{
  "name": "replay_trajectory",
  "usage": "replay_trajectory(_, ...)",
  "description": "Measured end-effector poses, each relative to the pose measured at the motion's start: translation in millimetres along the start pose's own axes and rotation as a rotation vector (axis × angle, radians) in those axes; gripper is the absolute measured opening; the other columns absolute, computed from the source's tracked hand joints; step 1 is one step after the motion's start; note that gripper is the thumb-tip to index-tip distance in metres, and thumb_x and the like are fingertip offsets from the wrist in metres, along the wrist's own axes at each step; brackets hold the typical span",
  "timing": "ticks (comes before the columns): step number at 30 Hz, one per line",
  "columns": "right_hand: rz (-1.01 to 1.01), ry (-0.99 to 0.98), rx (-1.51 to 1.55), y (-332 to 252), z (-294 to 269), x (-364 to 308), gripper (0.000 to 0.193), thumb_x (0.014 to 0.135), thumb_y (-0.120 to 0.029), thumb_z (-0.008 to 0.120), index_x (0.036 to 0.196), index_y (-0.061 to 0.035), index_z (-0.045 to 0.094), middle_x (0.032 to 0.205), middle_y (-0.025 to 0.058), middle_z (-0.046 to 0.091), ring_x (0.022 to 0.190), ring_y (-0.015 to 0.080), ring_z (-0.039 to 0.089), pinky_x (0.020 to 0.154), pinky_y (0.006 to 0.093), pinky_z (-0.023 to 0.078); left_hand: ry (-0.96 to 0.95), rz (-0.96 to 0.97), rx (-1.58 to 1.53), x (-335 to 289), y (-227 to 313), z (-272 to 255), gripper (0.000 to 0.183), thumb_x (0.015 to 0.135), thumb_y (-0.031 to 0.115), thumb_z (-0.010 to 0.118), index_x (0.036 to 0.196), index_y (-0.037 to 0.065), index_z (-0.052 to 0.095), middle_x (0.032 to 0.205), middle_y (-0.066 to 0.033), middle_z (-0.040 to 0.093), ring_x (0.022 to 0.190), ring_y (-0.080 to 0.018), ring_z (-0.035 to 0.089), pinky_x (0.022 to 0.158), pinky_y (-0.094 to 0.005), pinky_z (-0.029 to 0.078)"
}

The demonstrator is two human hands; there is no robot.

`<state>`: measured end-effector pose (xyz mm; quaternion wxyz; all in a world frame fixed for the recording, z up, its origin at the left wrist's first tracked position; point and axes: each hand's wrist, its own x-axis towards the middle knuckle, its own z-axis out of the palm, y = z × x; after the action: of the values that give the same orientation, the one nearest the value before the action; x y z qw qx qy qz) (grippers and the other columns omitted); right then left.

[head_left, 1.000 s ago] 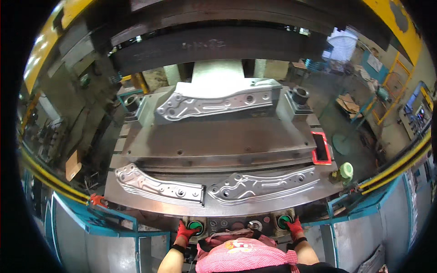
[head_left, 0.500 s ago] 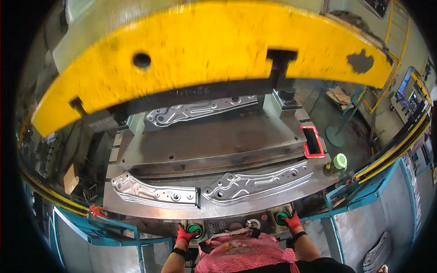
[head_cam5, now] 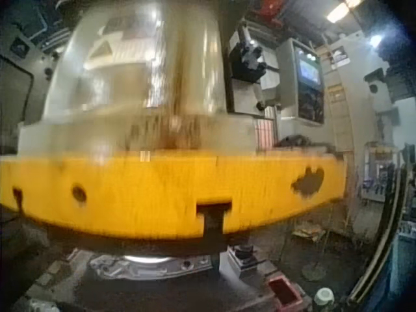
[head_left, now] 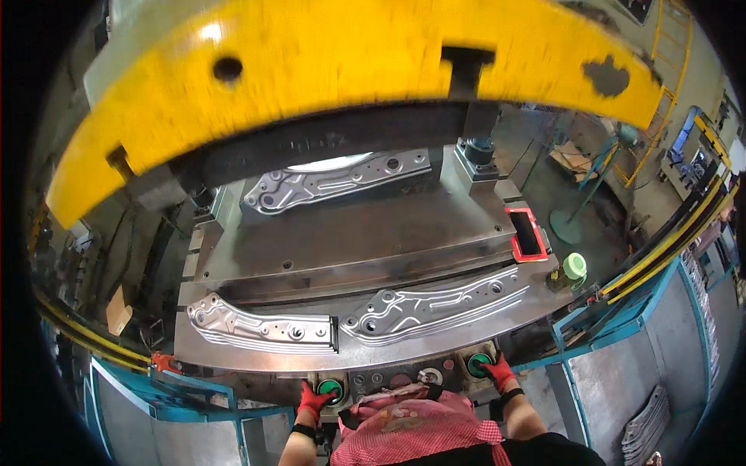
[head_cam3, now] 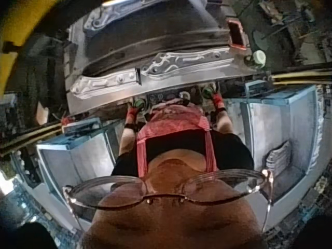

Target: Operate a hydraulic metal press to shape automotive or structural metal components.

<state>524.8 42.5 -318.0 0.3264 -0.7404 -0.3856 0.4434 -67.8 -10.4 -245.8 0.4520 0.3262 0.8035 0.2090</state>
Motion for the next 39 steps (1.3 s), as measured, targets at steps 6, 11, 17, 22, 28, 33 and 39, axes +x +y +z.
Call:
replay_trajectory(6,-0.464,0.647,-0.035,-179,-55,-54,0.076,0.076,-0.017,0.066,0.134,0.0081,0.024,0.137,0.0248,0.031,0.129,0.0331,0.028,0.107,0.037,0.021,0.508,0.073,-0.426,-60,37,-44,0.102,0.066,0.029,0.077,0.138,-0.004,0.013,0.144,-0.0203,0.017,0.133,-0.0302,0.017,0.108,-0.037,0.019)
replay_trajectory(11,-0.698,0.486,-0.543,-325,-42,-71,0.088,0.062,-0.029,0.076,0.133,-0.0022,0.031,0.133,0.0203,0.035,0.126,0.0347,0.029,0.105,0.0431,0.022,0.978,0.408,0.236,-91,146,-143,0.08,0.077,0.021,0.066,0.138,0.001,0.02,0.143,-0.0198,0.018,0.132,-0.0308,0.018,0.109,-0.0389,0.015)
replay_trajectory(17,-0.959,-0.285,-1.078,-408,25,-55,0.097,0.055,-0.053,0.071,0.134,-0.011,0.033,0.134,0.0173,0.037,0.125,0.0349,0.031,0.105,0.0502,0.016,0.746,1.245,0.641,-52,358,-153,0.072,0.07,0.02,0.07,0.131,0.001,0.037,0.134,-0.0179,0.037,0.127,-0.0325,0.031,0.105,-0.0423,0.022)
replay_trajectory(22,-0.985,-0.425,-1.025,-410,48,-35,0.105,0.047,-0.055,0.073,0.133,-0.0089,0.035,0.126,0.0148,0.045,0.119,0.0327,0.039,0.105,0.049,0.019,0.697,1.405,0.905,-18,506,-122,0.067,0.071,0.027,0.067,0.129,0.008,0.04,0.129,-0.0187,0.041,0.121,-0.0371,0.036,0.105,-0.0446,0.023)
replay_trajectory(28,-1.106,-0.363,-0.865,-396,53,-31,0.102,0.043,-0.051,0.074,0.13,-0.0103,0.039,0.122,0.0118,0.048,0.117,0.0285,0.042,0.106,0.0507,0.017,0.412,1.031,1.05,48,580,-124,0.033,0.066,0.021,0.068,0.098,0.018,0.057,0.094,-0.0099,0.058,0.096,-0.0303,0.054,0.077,-0.0412,0.044)
replay_trajectory(33,-1.177,-0.353,-0.742,-387,57,-27,0.1,0.041,-0.052,0.075,0.125,-0.0072,0.043,0.117,0.0143,0.05,0.111,0.0303,0.045,0.104,0.0498,0.022,0.633,1.306,1.131,-20,526,-163,0.03,0.065,0.014,0.066,0.093,0.013,0.057,0.091,-0.0072,0.058,0.09,-0.0266,0.056,0.076,-0.0388,0.044)
replay_trajectory(39,-1.09,-0.345,-0.88,-405,59,-40,0.104,0.037,-0.046,0.078,0.126,-0.0059,0.042,0.116,0.014,0.051,0.11,0.0299,0.046,0.104,0.0467,0.022,0.405,1.041,1.261,-71,392,-241,0.036,0.063,0.005,0.064,0.097,0.015,0.061,0.094,-0.0045,0.058,0.093,-0.026,0.054,0.081,-0.0372,0.042)
